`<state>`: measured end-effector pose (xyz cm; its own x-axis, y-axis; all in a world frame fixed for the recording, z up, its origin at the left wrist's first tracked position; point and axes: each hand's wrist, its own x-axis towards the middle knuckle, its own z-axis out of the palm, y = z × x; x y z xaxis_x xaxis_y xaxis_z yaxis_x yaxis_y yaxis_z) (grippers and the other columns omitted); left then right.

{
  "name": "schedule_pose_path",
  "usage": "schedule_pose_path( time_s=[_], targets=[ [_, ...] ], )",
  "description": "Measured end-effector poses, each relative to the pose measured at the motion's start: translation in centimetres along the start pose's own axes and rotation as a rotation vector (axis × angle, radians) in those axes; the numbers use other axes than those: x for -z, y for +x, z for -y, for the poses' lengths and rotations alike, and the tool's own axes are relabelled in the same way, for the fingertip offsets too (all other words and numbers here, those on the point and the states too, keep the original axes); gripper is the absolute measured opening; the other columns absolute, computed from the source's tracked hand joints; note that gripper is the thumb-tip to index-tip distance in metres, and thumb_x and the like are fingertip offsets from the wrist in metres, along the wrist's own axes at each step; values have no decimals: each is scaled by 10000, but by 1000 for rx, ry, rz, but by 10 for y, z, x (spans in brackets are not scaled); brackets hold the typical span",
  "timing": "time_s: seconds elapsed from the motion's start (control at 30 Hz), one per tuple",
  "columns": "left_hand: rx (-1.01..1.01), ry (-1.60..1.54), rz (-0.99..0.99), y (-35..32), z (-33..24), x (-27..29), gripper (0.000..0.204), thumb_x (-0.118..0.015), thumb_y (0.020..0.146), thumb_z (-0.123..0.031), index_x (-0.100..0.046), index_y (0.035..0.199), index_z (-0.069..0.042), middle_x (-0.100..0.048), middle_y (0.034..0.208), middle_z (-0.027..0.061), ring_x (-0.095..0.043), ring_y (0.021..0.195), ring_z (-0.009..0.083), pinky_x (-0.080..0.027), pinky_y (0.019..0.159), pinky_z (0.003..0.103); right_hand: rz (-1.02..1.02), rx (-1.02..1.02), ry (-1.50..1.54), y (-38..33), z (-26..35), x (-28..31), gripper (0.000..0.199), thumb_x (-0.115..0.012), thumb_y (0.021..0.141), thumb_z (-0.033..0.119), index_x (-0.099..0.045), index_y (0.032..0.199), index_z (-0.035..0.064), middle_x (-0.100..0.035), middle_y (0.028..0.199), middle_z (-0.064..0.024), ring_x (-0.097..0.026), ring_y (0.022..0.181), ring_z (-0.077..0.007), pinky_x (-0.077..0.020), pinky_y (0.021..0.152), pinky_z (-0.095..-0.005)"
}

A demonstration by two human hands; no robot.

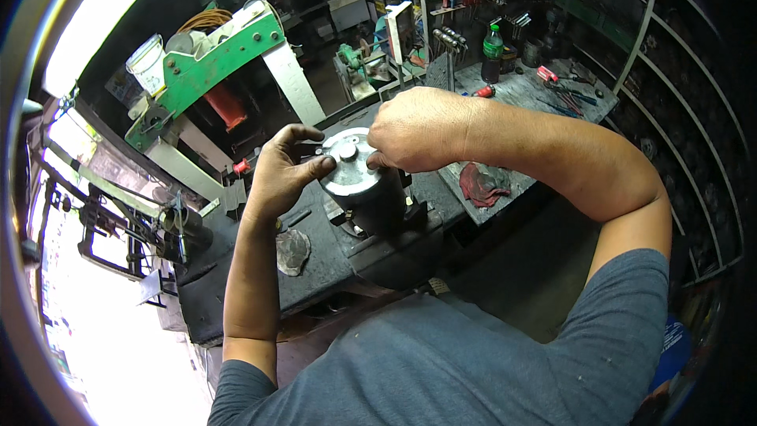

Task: The person retrieves a cylindrical metal component from a shelf, wipes it with a cloth, and then uses a screwdriver to tighten screws on the component while it is held in a bench vise. The person repeatedly adjusts and tightens the screws throughout the clip.

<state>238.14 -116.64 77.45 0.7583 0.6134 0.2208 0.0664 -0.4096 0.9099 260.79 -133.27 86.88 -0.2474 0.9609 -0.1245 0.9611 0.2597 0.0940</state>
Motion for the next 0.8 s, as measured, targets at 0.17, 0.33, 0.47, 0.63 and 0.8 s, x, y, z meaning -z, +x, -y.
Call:
schedule_pose_path(
  time_s=[0.17,0.33,0.47,0.63,0.8],
  targets=[
    [-203,-19,40,3,4,2,213,-863,939,-81,-817,1126,8,-770,1130,100,-713,1139,220,-559,1038,377,-75,93,19,-2,-4,-6,399,-629,1094,363,-746,1000,-6,-765,1006,-192,-758,1024,-404,-619,897,-506],
    [-100,25,-45,-1,3,-2,233,-889,938,-139,-816,1107,5,-769,1104,91,-729,1085,221,-572,1015,370,-63,8,35,0,-6,-11,396,-615,1093,374,-760,978,24,-770,978,-181,-757,1003,-411,-617,885,-512],
    [-122,-41,-26,1,4,-4,233,-888,954,-180,-802,1036,20,-766,1085,85,-717,1054,198,-573,999,356,-242,138,60,-1,-8,-16,443,-602,1094,411,-785,969,27,-785,950,-197,-766,976,-421,-620,875,-525],
    [-231,-111,23,1,6,-3,223,-882,966,-173,-796,1019,26,-753,1087,77,-698,1099,180,-564,956,332,-143,88,76,0,-11,-20,414,-609,1084,386,-765,979,18,-769,962,-194,-767,971,-419,-622,871,-525],
    [-139,-176,29,3,6,0,257,-919,938,-184,-794,1021,25,-727,1128,78,-679,1033,156,-574,912,306,-200,168,46,0,-11,-17,359,-645,1038,352,-759,941,26,-763,944,-183,-759,932,-428,-616,849,-524]
  ],
)
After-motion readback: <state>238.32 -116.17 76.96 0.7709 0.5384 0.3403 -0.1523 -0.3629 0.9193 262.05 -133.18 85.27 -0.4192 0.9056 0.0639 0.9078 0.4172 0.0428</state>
